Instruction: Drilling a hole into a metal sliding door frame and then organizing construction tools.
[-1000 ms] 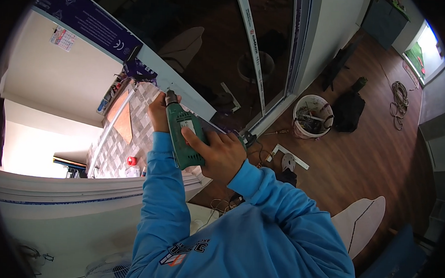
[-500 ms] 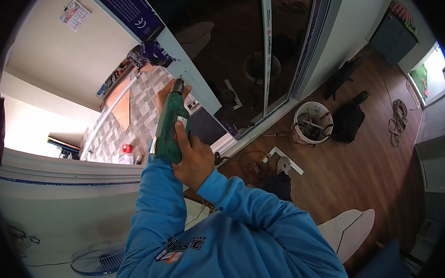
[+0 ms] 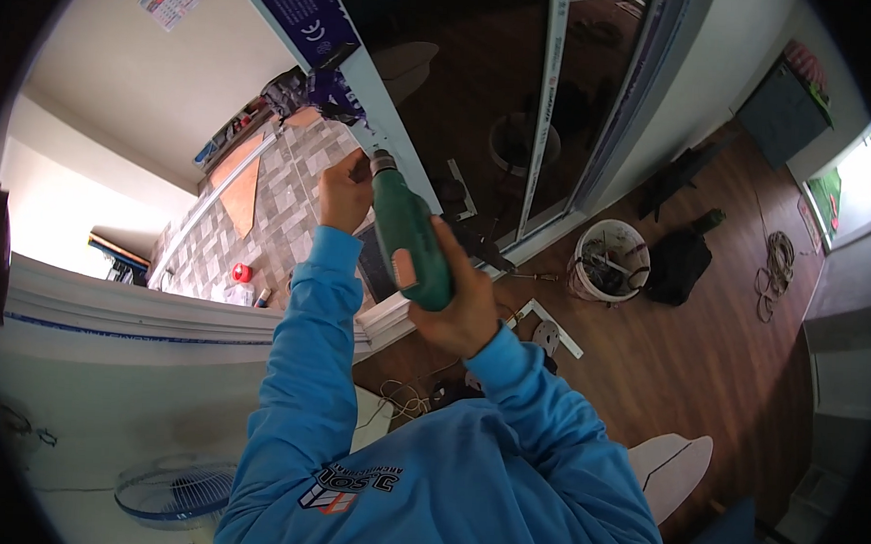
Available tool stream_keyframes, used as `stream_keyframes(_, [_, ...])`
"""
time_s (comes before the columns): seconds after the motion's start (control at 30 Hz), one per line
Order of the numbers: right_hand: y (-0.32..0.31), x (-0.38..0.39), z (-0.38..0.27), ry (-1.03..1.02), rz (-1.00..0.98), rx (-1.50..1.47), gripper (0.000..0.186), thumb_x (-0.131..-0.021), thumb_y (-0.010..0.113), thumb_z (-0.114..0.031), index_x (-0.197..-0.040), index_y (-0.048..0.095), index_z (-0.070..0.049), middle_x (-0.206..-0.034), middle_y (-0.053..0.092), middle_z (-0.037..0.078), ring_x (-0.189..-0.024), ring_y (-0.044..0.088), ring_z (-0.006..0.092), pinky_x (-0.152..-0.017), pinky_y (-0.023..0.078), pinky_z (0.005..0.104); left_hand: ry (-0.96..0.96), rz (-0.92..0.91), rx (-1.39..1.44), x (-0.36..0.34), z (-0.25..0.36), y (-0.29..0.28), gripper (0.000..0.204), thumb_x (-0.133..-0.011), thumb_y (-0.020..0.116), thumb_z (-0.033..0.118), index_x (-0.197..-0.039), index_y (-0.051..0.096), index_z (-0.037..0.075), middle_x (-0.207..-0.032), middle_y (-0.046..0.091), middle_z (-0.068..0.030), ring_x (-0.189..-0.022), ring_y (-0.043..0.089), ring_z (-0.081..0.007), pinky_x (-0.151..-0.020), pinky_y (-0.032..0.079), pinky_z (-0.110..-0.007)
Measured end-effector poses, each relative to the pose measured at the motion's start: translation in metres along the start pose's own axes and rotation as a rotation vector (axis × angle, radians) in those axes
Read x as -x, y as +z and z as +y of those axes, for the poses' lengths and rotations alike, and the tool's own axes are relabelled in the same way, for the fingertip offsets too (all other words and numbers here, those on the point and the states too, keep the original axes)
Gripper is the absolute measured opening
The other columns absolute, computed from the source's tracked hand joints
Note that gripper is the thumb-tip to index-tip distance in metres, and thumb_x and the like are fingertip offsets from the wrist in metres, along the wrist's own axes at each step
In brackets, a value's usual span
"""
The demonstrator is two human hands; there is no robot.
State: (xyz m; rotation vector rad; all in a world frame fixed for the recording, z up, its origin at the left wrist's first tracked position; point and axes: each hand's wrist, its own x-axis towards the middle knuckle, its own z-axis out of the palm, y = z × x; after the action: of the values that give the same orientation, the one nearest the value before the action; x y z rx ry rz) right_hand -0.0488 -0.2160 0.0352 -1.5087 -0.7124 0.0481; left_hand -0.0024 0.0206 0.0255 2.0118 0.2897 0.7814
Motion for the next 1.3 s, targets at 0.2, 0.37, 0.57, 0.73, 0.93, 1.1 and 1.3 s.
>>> stream_keyframes(0.2, [-0.064,-0.033,0.022,-0.014,-0.238,-0.097,0.090,-0.064,0.071,-0.007,-0.145,0.034,-0.001,-0.126,0.059,0.017,-0.113,0.059,0.0217,-0.095,0.046,0.0329,-0.096,-0.054,0.059,0.002,0.001,0.000,0.032,-0.078,0.072,0.005,-0.108,0.066,-0.001,-0.092,0.073,-0.0118,-0.084,0.068,-0.0135,-0.077,0.052,-0.028])
stream_keyframes(0.37, [-0.108,-0.071,0.054,0.264,-0.417,-0.418,0.099,-0.059,0.080,-0.011,-0.146,0.034,-0.001,-0.126,0.057,0.009,-0.101,0.058,0.0148,-0.085,0.049,0.0290,-0.172,-0.039,0.156,0.001,0.005,0.004,0.034,-0.078,0.072,0.001,-0.112,0.065,-0.001,-0.095,0.073,-0.0114,-0.088,0.067,-0.0118,-0.079,0.052,-0.028])
stream_keyframes(0.57, [-0.143,-0.131,0.071,0.281,-0.648,-0.455,0.099,-0.057,0.079,-0.007,-0.145,0.036,0.000,-0.126,0.057,0.010,-0.100,0.060,0.0167,-0.082,0.051,0.0299,-0.238,-0.057,0.034,0.002,0.011,0.002,0.037,-0.082,0.069,-0.003,-0.117,0.062,-0.004,-0.104,0.070,-0.0093,-0.093,0.065,-0.0133,-0.085,0.052,-0.028])
stream_keyframes(0.73, [-0.155,-0.156,0.082,0.164,-0.763,-0.315,0.098,-0.057,0.080,-0.011,-0.143,0.037,0.003,-0.131,0.055,0.013,-0.116,0.055,0.0219,-0.100,0.041,0.0332,-0.291,-0.050,0.037,0.001,0.018,0.003,0.033,-0.081,0.071,0.000,-0.113,0.064,-0.003,-0.099,0.070,-0.0076,-0.089,0.064,-0.0117,-0.083,0.052,-0.027])
stream_keyframes(0.93, [-0.151,-0.140,0.095,0.164,-0.714,-0.402,0.096,-0.060,0.080,-0.017,-0.142,0.037,0.006,-0.136,0.051,0.016,-0.126,0.048,0.0225,-0.106,0.033,0.0329,-0.316,-0.029,0.038,0.002,0.022,0.006,0.031,-0.080,0.072,0.000,-0.111,0.065,-0.002,-0.097,0.070,-0.0071,-0.088,0.064,-0.0109,-0.082,0.052,-0.026])
stream_keyframes(1.1, [-0.141,-0.117,0.087,0.196,-0.632,-0.434,0.099,-0.061,0.082,-0.021,-0.143,0.034,0.006,-0.136,0.051,0.016,-0.126,0.047,0.0225,-0.106,0.033,0.0327,-0.288,-0.006,0.041,0.003,0.020,0.007,0.032,-0.080,0.071,-0.001,-0.112,0.065,-0.003,-0.100,0.070,-0.0082,-0.091,0.064,-0.0112,-0.084,0.052,-0.027])
stream_keyframes(1.3, [-0.149,-0.126,0.095,0.400,-0.618,-0.577,0.106,-0.055,0.085,-0.017,-0.145,0.033,0.002,-0.116,0.062,0.015,-0.099,0.063,0.0226,-0.082,0.052,0.0330,-0.268,-0.071,0.120,0.003,0.015,0.004,0.034,-0.082,0.069,-0.002,-0.116,0.062,-0.004,-0.103,0.070,-0.0091,-0.095,0.063,-0.0121,-0.087,0.051,-0.028])
